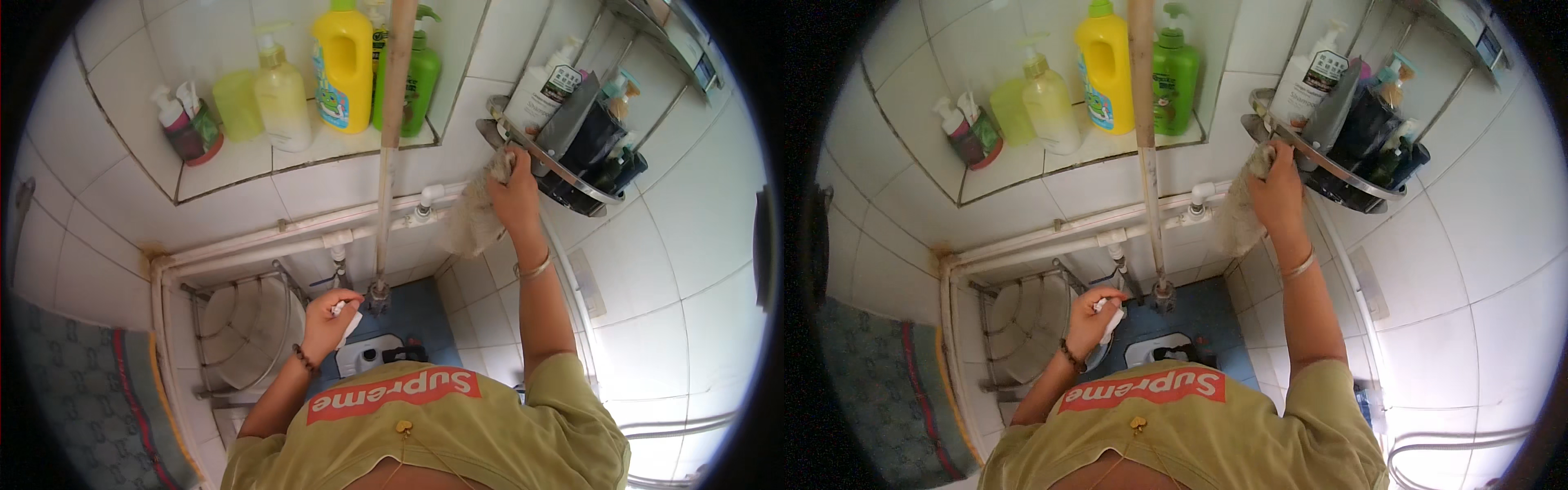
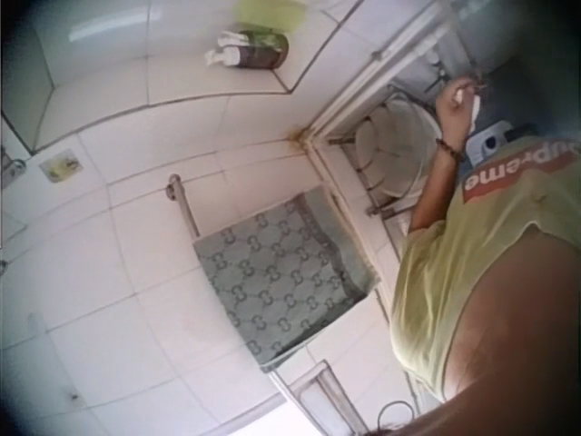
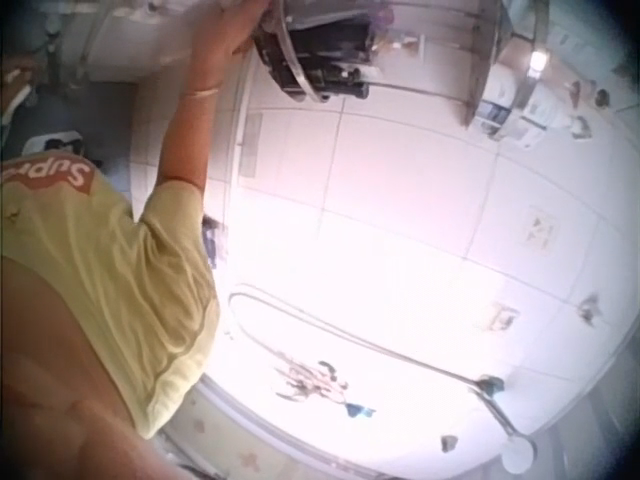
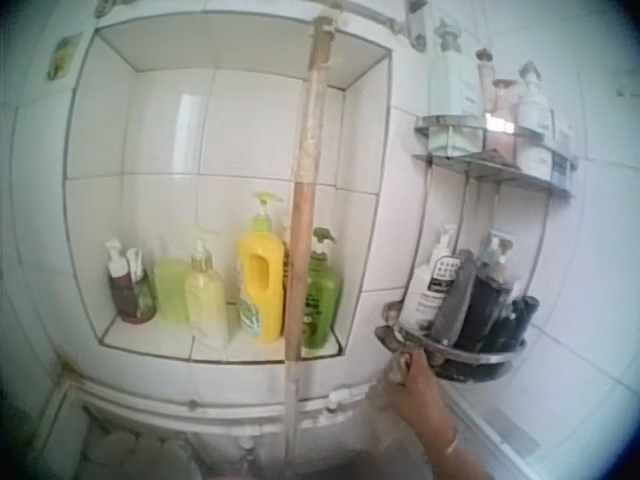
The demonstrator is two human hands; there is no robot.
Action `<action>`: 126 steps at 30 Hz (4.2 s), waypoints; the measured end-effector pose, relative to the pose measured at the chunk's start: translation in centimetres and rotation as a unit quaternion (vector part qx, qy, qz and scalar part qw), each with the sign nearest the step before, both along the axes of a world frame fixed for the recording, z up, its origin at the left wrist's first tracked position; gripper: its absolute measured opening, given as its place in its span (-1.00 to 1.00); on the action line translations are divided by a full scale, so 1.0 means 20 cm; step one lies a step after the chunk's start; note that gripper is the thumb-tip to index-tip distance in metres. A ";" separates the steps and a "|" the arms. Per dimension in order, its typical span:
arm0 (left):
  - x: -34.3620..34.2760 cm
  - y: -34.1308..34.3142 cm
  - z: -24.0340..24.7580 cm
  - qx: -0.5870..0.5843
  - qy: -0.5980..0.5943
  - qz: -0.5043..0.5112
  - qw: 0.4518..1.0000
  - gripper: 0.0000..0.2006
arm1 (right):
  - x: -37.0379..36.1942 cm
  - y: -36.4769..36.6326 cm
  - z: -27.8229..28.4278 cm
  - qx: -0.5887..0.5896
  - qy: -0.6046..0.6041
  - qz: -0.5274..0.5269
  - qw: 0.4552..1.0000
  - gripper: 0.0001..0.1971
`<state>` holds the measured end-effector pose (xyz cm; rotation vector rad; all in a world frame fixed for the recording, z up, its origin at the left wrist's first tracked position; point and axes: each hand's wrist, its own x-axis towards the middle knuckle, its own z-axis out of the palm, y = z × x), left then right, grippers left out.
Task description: The person cleans the bathroom wall and shower fixtures with a cloth, then wipes down various bottles on a shelf.
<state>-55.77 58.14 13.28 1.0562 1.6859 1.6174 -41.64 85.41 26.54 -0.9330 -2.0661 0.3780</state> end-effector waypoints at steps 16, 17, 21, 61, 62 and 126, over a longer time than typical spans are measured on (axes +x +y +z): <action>0.03 0.13 -0.04 -0.002 -0.064 -0.051 0.997 -0.90 | 0.38 -0.03 -0.01 -0.041 -0.049 -0.043 0.997 -0.57; 0.03 0.14 -0.04 -0.002 -0.064 -0.049 0.997 -0.91 | 0.44 -0.01 -0.02 -0.021 -0.047 -0.055 0.997 -0.59; 0.03 0.14 -0.03 0.004 -0.086 -0.047 0.995 -0.90 | 0.55 0.00 -0.03 0.002 -0.053 -0.101 0.993 -0.53; 0.06 0.00 -0.21 -0.039 -0.122 0.007 0.992 -0.90 | 0.43 0.02 0.03 0.024 -0.030 -0.047 0.998 -0.56; 0.06 0.01 -0.21 -0.039 -0.132 0.004 0.990 -0.90 | 0.43 0.02 0.02 0.024 -0.032 -0.043 0.998 -0.56; -0.05 1.32 0.69 0.128 0.429 -0.059 0.892 -0.69 | 0.72 -0.18 -0.46 -0.418 0.045 0.273 0.865 -0.70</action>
